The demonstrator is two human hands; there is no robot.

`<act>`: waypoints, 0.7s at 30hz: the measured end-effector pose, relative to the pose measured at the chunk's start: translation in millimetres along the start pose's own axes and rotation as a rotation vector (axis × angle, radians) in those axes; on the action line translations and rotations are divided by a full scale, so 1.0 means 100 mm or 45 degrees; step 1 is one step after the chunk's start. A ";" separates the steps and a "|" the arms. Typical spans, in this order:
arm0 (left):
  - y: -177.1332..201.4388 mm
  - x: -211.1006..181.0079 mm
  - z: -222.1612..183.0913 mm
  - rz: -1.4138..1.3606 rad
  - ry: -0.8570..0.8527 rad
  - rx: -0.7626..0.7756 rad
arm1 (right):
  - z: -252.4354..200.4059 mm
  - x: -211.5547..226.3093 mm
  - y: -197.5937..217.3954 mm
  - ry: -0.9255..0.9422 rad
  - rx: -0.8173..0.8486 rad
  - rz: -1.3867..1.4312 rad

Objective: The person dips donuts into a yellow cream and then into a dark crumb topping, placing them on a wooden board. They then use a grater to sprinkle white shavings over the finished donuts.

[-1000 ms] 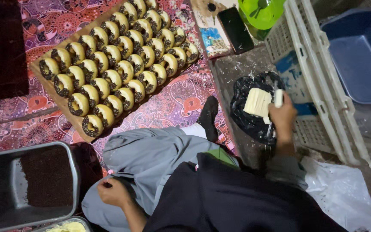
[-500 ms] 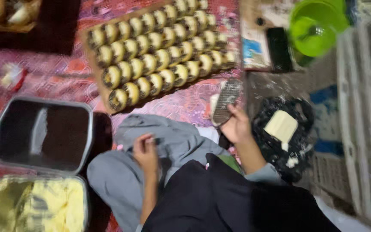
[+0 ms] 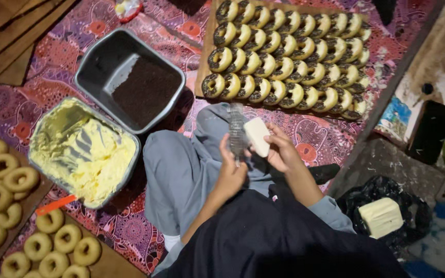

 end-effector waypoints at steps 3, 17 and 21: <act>0.48 0.10 0.01 -0.496 0.221 -0.132 | 0.04 0.10 -0.13 0.029 0.026 0.011; 1.50 0.64 0.55 1.268 -0.424 -0.729 | 0.24 0.44 -0.14 0.173 -0.021 -0.109; 1.75 1.61 0.54 1.255 0.795 -0.496 | 0.22 0.46 0.01 0.119 -0.139 -0.319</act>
Point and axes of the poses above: each hand's wrist, its own z-axis towards the middle knuckle, its own y-axis out of the back of the hand, x = y × z, the point moved 3 cm from there along z, towards the middle knuckle, and after that the axes turned 3 degrees about -z, right-handed, at the moved point
